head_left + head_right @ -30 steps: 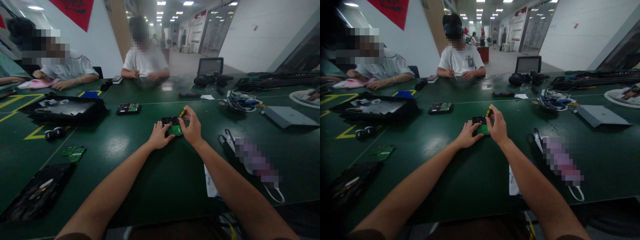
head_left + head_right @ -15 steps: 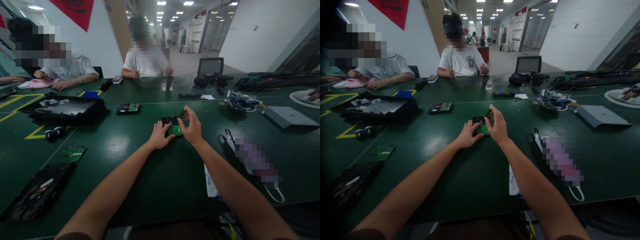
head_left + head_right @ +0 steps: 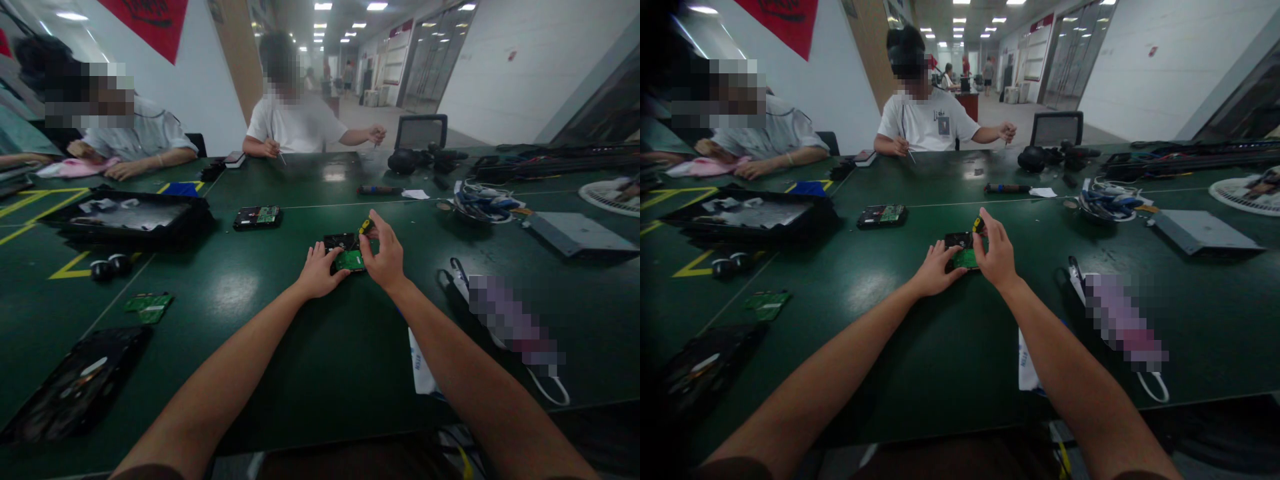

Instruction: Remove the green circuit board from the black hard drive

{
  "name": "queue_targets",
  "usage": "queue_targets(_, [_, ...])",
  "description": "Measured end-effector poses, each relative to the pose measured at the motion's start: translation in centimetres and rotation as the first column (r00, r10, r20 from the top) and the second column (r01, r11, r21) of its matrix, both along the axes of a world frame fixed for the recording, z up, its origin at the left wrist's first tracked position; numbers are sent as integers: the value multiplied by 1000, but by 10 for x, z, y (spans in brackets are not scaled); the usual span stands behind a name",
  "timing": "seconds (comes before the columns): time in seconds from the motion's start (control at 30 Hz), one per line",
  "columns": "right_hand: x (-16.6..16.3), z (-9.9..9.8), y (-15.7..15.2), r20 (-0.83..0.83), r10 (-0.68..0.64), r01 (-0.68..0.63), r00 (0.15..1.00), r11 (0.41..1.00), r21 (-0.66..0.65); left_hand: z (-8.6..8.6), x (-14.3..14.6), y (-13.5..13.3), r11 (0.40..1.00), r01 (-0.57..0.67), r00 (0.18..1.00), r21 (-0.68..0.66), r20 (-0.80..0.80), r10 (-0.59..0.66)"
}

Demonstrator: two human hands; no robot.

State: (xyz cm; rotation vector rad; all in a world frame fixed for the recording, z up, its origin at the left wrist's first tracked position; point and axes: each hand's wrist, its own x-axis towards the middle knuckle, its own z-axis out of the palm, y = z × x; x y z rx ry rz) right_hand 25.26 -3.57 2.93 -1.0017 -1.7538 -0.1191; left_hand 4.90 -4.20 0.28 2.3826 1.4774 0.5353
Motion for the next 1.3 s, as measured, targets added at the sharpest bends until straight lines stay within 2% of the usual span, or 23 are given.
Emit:
queue_targets(0.9, [-1,1,-1,-24,10,-9,1000,999,31,1,0,0,1000,8,1000,0,15,-8])
queue_targets(1.3, [-2,-1,-1,-19,16,-16,1000,1000,-10,1,0,0,1000,-5,1000,-11,6,5])
